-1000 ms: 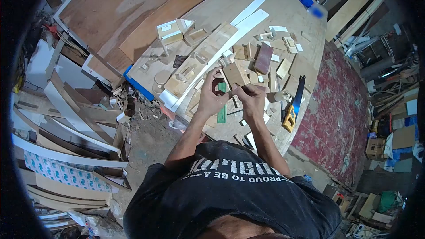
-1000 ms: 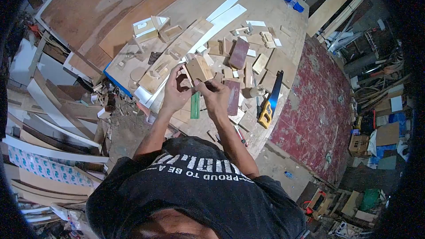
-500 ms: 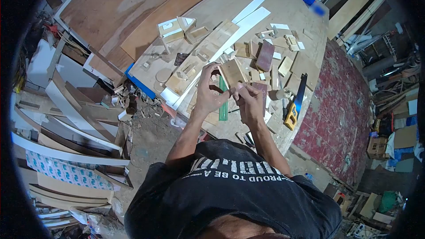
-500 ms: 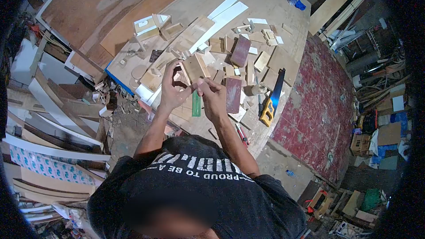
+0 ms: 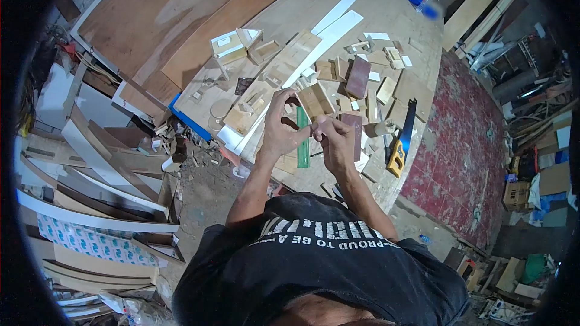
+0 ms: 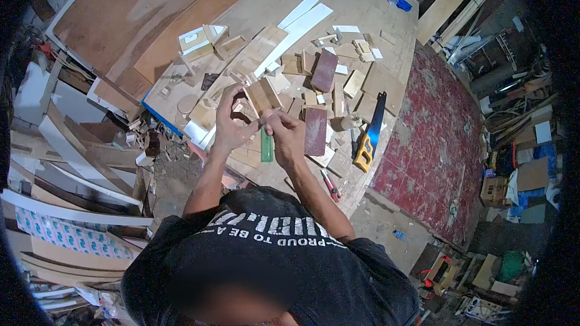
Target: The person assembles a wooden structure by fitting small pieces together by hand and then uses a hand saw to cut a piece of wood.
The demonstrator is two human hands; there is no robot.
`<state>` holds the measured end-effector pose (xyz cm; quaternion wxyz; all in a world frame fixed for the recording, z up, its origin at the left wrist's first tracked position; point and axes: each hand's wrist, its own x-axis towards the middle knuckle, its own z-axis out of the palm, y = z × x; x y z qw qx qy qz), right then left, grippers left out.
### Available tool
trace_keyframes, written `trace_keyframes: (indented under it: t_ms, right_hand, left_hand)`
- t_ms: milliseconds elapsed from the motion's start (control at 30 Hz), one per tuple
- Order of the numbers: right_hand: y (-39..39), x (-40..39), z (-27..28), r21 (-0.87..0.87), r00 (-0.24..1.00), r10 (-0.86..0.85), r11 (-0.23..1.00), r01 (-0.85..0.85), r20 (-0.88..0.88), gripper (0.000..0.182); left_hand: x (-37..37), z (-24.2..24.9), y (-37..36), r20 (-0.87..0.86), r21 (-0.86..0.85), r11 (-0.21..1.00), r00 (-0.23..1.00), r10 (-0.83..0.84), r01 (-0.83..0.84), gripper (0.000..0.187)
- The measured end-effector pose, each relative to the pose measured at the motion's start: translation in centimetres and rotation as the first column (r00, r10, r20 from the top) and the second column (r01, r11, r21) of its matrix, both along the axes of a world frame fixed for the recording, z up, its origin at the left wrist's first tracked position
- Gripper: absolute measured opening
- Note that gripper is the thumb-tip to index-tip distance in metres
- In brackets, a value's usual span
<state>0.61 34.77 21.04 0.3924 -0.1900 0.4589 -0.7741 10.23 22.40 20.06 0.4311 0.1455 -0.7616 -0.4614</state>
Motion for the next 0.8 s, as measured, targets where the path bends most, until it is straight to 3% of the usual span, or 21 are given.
trace_keyframes:
  t_ms: [133, 200, 233, 267, 333, 367, 433, 800]
  right_hand:
    - [1.0, -0.5, 0.3, 0.068, 0.997, 0.064, 0.996, -0.061, -0.033, 0.019]
    - [2.4, -2.3, -0.2, 0.197, 0.955, 0.032, 0.980, 0.027, -0.294, 0.021]
    - [2.6, -3.1, -0.2, 0.076, 0.896, -0.008, 0.996, 0.046, -0.443, 0.032]
    - [2.9, -4.1, -0.1, -0.003, 0.909, 0.053, 0.998, -0.059, -0.414, 0.060]
    - [2.5, -4.9, 2.3, -0.097, 0.773, 0.086, 0.977, -0.187, -0.628, 0.081]
    - [2.6, -5.0, 3.1, -0.099, 0.778, 0.075, 0.980, -0.174, -0.624, 0.081]
    - [2.7, -5.3, 4.1, -0.054, 0.777, 0.228, 0.947, -0.318, -0.586, 0.092]
    - [2.8, -5.3, 3.1, -0.106, 0.778, 0.215, 0.935, -0.338, -0.590, 0.096]
  left_hand:
    - [0.0, 0.3, 0.0, -0.082, 0.116, 0.993, 0.997, 0.008, 0.001, 0.072]
    - [0.6, 0.9, -0.3, -0.056, 0.115, 0.991, 0.997, -0.058, 0.064, 0.072]
    - [1.0, 1.3, -0.4, -0.033, 0.116, 0.985, 0.992, -0.121, 0.124, 0.073]
    - [1.2, 1.7, -0.5, -0.033, 0.118, 0.985, 0.992, -0.120, 0.123, 0.073]
    - [1.6, 2.7, -0.3, 0.033, 0.179, 0.949, 0.963, -0.268, 0.258, 0.075]
    - [1.9, 3.1, -0.1, 0.039, 0.180, 0.946, 0.959, -0.280, 0.269, 0.075]
    - [2.2, 4.2, 0.0, 0.061, 0.287, 0.899, 0.930, -0.363, 0.332, 0.077]
    - [3.2, 6.2, -0.2, 0.129, 0.185, 0.907, 0.906, -0.403, 0.378, 0.078]
